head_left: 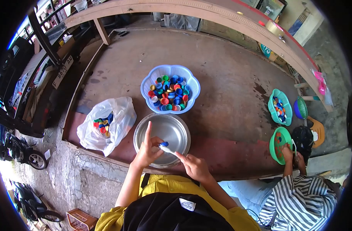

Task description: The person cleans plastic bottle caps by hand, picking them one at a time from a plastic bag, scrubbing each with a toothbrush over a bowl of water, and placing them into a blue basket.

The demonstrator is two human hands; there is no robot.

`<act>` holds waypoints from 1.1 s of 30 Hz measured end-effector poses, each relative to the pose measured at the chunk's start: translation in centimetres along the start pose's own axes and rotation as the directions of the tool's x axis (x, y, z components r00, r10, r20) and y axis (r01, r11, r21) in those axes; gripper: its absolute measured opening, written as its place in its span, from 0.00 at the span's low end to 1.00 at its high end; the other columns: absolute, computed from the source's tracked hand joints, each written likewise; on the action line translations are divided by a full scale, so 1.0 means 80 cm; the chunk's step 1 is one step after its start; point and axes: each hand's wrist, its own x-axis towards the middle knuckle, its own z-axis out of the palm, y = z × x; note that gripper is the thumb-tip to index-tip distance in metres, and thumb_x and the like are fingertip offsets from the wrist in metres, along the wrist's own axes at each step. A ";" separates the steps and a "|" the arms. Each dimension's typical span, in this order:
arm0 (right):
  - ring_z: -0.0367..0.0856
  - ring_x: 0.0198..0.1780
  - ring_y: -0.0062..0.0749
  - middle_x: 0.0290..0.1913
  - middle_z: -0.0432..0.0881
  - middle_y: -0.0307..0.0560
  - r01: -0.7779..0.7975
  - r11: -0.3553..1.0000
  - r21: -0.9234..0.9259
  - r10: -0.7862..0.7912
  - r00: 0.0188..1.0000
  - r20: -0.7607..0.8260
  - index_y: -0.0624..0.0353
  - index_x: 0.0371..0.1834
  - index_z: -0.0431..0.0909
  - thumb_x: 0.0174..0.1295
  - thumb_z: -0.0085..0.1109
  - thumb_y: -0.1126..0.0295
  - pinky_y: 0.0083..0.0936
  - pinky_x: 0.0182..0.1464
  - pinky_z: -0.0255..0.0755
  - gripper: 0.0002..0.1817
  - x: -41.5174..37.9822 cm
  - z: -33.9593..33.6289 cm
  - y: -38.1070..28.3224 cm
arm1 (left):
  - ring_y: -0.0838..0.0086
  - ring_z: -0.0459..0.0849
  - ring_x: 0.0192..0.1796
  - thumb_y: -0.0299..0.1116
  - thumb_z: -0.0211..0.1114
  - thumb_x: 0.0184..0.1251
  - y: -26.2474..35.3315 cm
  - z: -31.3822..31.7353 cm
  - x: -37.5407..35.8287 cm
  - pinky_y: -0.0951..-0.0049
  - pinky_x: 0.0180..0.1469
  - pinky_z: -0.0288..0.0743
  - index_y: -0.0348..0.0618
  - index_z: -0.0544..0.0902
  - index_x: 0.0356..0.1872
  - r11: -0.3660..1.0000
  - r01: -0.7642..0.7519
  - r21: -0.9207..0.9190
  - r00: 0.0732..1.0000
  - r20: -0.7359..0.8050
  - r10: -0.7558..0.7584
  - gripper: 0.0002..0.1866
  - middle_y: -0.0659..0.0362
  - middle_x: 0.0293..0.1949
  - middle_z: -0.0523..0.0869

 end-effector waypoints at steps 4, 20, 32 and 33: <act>0.74 0.21 0.37 0.21 0.71 0.42 -0.098 0.992 0.082 0.116 0.963 -0.243 0.39 0.64 0.70 0.58 0.54 0.77 0.33 0.24 0.72 0.29 0.018 0.008 0.036 | 0.72 0.83 0.41 0.16 0.66 0.56 0.001 0.003 0.003 0.71 0.47 0.78 0.51 0.28 0.73 0.998 -0.023 -0.055 0.999 -0.032 0.022 0.58 0.54 0.36 0.82; 0.75 0.21 0.38 0.24 0.74 0.44 -0.016 0.985 0.173 0.050 0.980 -0.195 0.41 0.64 0.70 0.59 0.53 0.78 0.35 0.24 0.71 0.29 0.011 0.012 0.016 | 0.69 0.83 0.45 0.15 0.66 0.56 -0.003 -0.001 0.004 0.69 0.50 0.78 0.50 0.29 0.73 0.990 -0.055 -0.130 0.998 -0.027 0.052 0.57 0.53 0.37 0.81; 0.75 0.20 0.36 0.22 0.71 0.42 -0.084 0.996 -0.024 0.078 0.983 -0.168 0.39 0.64 0.71 0.58 0.55 0.76 0.32 0.23 0.72 0.29 0.014 0.005 0.022 | 0.73 0.82 0.40 0.15 0.67 0.54 -0.001 0.002 0.004 0.72 0.46 0.77 0.50 0.29 0.73 0.998 -0.037 -0.042 0.998 -0.051 0.035 0.59 0.55 0.35 0.81; 0.75 0.20 0.35 0.23 0.71 0.41 -0.139 0.990 -0.029 0.131 0.973 -0.190 0.38 0.63 0.71 0.57 0.56 0.76 0.32 0.22 0.72 0.29 0.018 0.004 0.024 | 0.73 0.82 0.39 0.16 0.67 0.54 -0.002 0.002 0.005 0.73 0.45 0.77 0.50 0.29 0.73 0.996 -0.064 -0.060 0.997 -0.052 0.061 0.59 0.56 0.34 0.81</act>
